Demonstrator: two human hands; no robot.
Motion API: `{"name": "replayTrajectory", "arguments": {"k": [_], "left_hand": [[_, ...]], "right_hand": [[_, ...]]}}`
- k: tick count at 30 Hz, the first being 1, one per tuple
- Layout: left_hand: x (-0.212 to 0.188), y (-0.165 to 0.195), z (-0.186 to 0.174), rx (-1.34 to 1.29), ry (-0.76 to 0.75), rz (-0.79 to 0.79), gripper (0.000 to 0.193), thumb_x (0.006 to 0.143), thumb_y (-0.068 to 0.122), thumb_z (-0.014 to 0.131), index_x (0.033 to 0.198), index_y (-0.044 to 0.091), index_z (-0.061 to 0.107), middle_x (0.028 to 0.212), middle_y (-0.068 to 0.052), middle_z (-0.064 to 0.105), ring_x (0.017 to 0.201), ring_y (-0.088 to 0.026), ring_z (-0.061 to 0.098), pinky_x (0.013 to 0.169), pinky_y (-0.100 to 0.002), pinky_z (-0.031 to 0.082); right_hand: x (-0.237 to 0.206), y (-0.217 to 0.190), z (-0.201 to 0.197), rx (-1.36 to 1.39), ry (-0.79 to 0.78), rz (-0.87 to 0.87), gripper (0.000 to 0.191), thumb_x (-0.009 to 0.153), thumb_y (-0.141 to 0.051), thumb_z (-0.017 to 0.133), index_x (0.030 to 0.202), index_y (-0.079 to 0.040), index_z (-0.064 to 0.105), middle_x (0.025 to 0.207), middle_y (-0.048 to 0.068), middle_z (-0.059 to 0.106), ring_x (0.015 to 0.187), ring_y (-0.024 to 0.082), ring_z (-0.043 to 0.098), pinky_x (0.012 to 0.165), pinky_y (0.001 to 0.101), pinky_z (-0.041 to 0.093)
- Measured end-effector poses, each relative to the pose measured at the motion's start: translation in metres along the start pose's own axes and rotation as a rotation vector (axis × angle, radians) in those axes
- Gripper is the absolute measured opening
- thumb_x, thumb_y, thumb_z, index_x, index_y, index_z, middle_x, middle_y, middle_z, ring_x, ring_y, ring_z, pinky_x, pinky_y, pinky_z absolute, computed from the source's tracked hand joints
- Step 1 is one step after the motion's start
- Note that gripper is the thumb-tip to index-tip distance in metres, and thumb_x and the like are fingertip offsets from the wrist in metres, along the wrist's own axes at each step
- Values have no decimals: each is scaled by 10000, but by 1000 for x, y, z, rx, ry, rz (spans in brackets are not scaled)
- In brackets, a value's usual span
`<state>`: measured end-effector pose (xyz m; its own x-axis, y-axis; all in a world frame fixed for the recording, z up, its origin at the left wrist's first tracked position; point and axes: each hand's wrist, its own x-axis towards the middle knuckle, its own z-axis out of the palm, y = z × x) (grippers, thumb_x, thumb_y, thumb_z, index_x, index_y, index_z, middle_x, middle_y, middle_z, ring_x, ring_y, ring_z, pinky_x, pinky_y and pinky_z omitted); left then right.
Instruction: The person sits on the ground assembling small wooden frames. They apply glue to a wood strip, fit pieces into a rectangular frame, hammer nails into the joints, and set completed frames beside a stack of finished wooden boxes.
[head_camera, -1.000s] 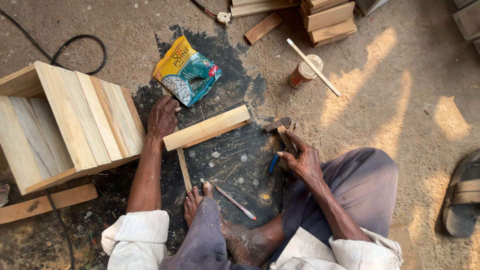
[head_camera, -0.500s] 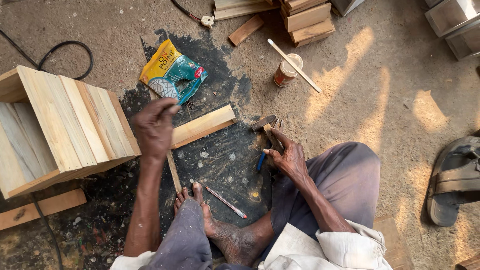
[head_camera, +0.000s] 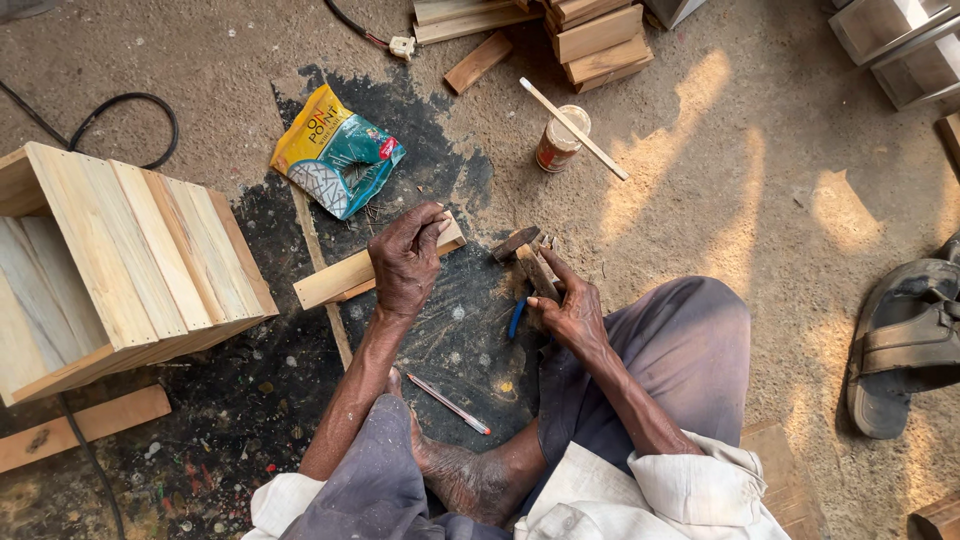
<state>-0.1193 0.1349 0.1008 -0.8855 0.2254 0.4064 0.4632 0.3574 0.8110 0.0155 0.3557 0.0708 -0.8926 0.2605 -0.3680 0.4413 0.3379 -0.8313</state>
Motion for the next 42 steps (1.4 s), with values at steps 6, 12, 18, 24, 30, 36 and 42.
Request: {"name": "replayTrajectory", "arguments": {"k": [6, 12, 18, 24, 30, 36, 42], "left_hand": [[-11, -13, 6, -35, -15, 11, 304, 975, -36, 694, 1257, 59, 628, 1098, -149, 733, 1071, -253, 756, 832, -337, 634], [-11, -10, 8, -23, -12, 46, 326, 970, -75, 648, 1271, 37, 596, 1128, -165, 695, 1067, -260, 756, 832, -343, 635], [-13, -8, 9, 1, -10, 31, 320, 989, -41, 684, 1282, 45, 591, 1112, -153, 705, 1050, -256, 762, 816, -345, 637], [-12, -11, 11, 60, 13, 90, 278, 1006, -3, 683, 1268, 43, 603, 1050, -130, 702, 993, -249, 760, 789, -338, 643], [-13, -9, 13, 104, 41, 126, 277, 1001, 19, 705, 1252, 49, 594, 993, -116, 696, 935, -244, 748, 747, -349, 651], [-13, -8, 13, 135, 44, 168, 309, 987, -6, 698, 1263, 39, 565, 994, -145, 682, 936, -267, 745, 741, -374, 635], [-12, -4, 12, 171, 40, 169, 280, 983, -11, 707, 1231, 16, 578, 934, -149, 674, 884, -312, 722, 725, -428, 591]], "right_hand": [[-18, -30, -6, -105, 247, -404, 840, 804, -54, 832, 1550, -135, 457, 997, 167, 763, 764, 227, 753, 678, 348, 607], [-21, -63, -15, -60, 250, -623, 687, 881, 89, 683, 1512, -115, 505, 1049, 156, 736, 956, 220, 794, 782, 315, 666], [-30, -88, -27, -153, 294, -613, 628, 878, 77, 714, 1457, -108, 553, 986, 144, 758, 856, 198, 784, 706, 314, 636], [-29, -108, -37, -180, 293, -742, 629, 874, 128, 591, 1463, -89, 556, 1025, 161, 743, 932, 217, 788, 779, 317, 650], [-27, -111, -28, -418, 360, -826, 582, 877, 37, 692, 1411, -181, 613, 1071, 121, 756, 885, 215, 777, 734, 340, 662], [-24, -111, -23, -641, 284, -774, 480, 889, -142, 824, 1334, -237, 673, 985, 92, 768, 715, 198, 709, 545, 332, 579], [-30, -116, -23, -653, 276, -715, 445, 944, -166, 799, 1371, -216, 684, 954, 80, 737, 713, 193, 674, 559, 329, 547]]}}
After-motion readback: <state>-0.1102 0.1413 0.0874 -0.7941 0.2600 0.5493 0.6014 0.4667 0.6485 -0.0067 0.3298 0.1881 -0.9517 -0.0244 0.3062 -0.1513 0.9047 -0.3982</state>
